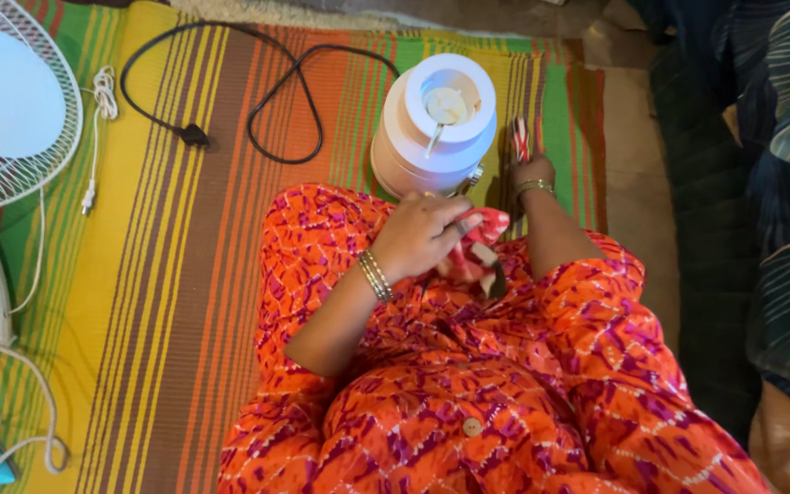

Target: The person cleans a white blender jar using a red and white cloth and a screwdriver. They wipe the inside and outside of the jar, use the screwdriver to scrape the bottom, and then wipe the exterior again.

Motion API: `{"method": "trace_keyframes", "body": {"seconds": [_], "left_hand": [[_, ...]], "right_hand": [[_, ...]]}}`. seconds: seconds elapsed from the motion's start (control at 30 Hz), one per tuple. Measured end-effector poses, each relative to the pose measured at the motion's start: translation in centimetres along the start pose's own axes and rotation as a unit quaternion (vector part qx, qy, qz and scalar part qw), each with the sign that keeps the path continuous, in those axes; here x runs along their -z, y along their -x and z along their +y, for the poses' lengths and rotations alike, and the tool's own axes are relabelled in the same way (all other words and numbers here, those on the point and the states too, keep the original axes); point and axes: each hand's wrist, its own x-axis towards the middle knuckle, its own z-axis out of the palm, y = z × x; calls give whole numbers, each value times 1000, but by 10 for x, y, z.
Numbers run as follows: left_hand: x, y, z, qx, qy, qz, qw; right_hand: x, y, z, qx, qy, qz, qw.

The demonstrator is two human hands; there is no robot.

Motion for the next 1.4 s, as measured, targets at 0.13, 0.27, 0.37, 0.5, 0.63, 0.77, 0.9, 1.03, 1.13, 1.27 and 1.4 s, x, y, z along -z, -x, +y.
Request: {"method": "trace_keyframes", "body": {"seconds": [0.13, 0.27, 0.37, 0.5, 0.63, 0.77, 0.9, 1.03, 1.13, 1.27, 1.4], "left_hand": [[13, 11, -3, 152, 404, -95, 897], [15, 17, -32, 148, 622, 15, 769], [13, 23, -63, 141, 560, 142, 804], [32, 26, -80, 134, 696, 331, 623], [83, 17, -97, -10, 663, 301, 685], [68, -22, -124, 138, 593, 203, 767], [15, -101, -139, -59, 44, 16, 997], [-5, -117, -148, 34, 77, 78, 993], [-3, -119, -150, 75, 142, 95, 982], [8, -135, -151, 113, 1, 28, 993], [3, -157, -165, 80, -144, -86, 983]], "right_hand": [[-14, -4, 11, -23, -156, 30, 987], [-7, -15, 5, -94, -71, 46, 992], [6, -26, -16, -72, -320, 103, 939], [38, -34, -47, 151, -471, 96, 864], [55, -14, -71, 235, -465, 95, 848], [29, -31, -61, 128, -515, 44, 846], [14, -46, -44, 149, -530, 24, 835], [3, -36, -46, 136, -550, -9, 824], [2, -27, -58, 132, -519, -33, 844], [-5, -14, -84, 186, -526, -83, 826], [-1, 5, -84, 188, -466, -81, 861]]}}
